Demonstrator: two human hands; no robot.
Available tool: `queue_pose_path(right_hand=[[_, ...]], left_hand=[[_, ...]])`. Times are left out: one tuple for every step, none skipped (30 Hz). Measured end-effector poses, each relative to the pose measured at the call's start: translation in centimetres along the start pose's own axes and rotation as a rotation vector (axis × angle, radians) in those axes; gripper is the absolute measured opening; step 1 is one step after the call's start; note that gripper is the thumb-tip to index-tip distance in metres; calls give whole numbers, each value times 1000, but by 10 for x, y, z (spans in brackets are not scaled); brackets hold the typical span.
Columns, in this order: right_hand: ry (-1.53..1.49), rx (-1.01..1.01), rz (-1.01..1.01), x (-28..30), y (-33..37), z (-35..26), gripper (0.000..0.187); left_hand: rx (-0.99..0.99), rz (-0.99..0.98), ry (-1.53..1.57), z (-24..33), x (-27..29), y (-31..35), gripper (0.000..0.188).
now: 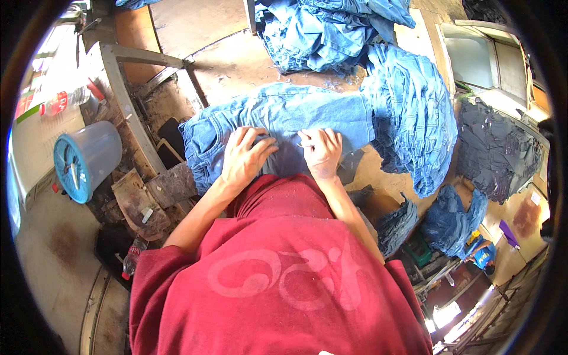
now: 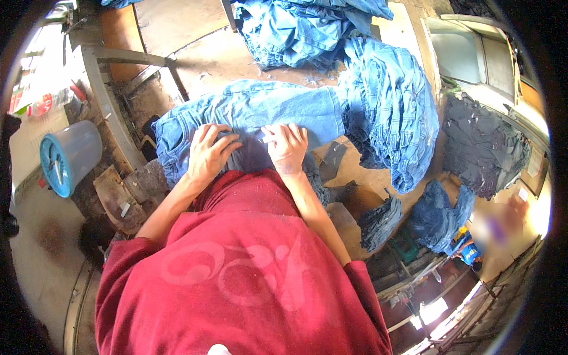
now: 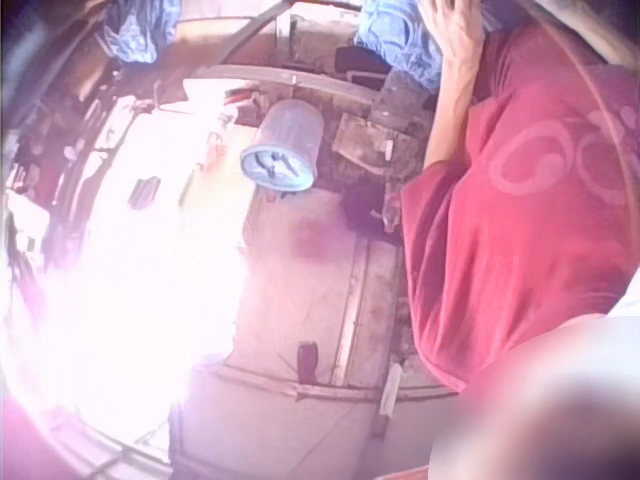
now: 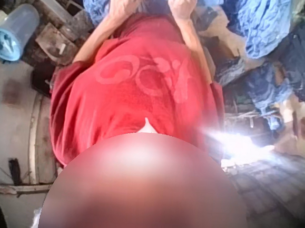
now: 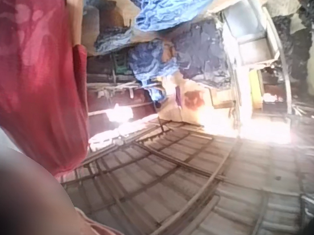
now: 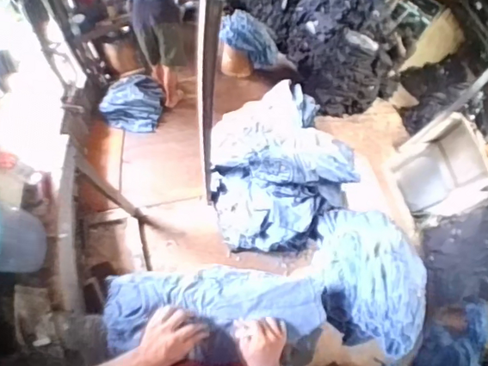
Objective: The person repeatedly picks up denim jeans from a pile, uses a small handheld tool to scrape lint and loose threads from the surface, and places the jeans back on the pile. The process is repeated multiple times with different pairs of jeans.
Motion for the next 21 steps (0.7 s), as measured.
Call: queue_pose_path(right_hand=[[4, 37, 10, -1, 1, 2, 13], [34, 87, -8, -1, 0, 6, 12], [90, 102, -16, 2, 2, 10, 12], [135, 113, -28, 5, 1, 15, 13], [170, 106, -60, 8, 1, 20, 13], [176, 114, -41, 13, 1, 23, 16], [180, 94, -21, 19, 0, 28, 17], [172, 77, -23, 24, 0, 31, 17], [161, 57, -3, 29, -1, 31, 18], [160, 31, -44, 32, -1, 29, 17], [83, 30, -35, 35, -2, 25, 16], [7, 30, -9, 39, -4, 21, 16], [-73, 23, 16, 42, -6, 15, 15], [-201, -123, -28, 44, -4, 12, 9], [-354, -241, -89, 43, -6, 12, 10], [-515, -343, -153, 40, -7, 9, 13], [-674, -447, -220, 37, -7, 8, 17], [-792, -554, -301, 30, -9, 8, 27], [-855, -588, -381, 24, -10, 7, 27], [-893, -664, -474, 17, -10, 7, 29], [-928, -742, -568, 10, -7, 6, 30]], left_hand=[[26, -5, -21, -3, -7, 8, 19], [27, 1, -42, -6, -13, 12, 18], [57, -1, -65, -10, -17, 14, 18], [18, 23, -73, -12, -19, 14, 16], [17, 32, -87, -13, -19, 15, 16], [6, 40, -95, -13, -18, 16, 15], [1, 24, -110, -11, -17, 17, 15], [7, 54, -94, -7, -14, 20, 15], [18, 59, -88, -3, -12, 22, 15], [4, 100, -60, 3, -9, 26, 15], [37, 87, -93, 7, -9, 28, 15], [43, 116, -108, 12, -9, 31, 16], [72, 113, -135, 15, -9, 33, 16], [58, 161, -154, 19, -8, 35, 18], [43, 206, -194, 22, -7, 37, 19], [38, 228, -242, 25, -7, 39, 19], [19, 270, -281, 27, -6, 40, 20], [39, 265, -289, 28, -6, 41, 20], [44, 259, -295, 29, -7, 41, 20], [43, 266, -294, 29, -8, 42, 20], [51, 265, -294, 28, -9, 42, 20]])
Point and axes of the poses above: each hand's wrist, its own y-axis away from the middle knuckle, its own x-axis out of the back of the hand, z = x × y, the point moved 3 cm from there along -y, towards the middle knuckle, and after that the axes turned 11 degrees about x, right-handed, at the moved point
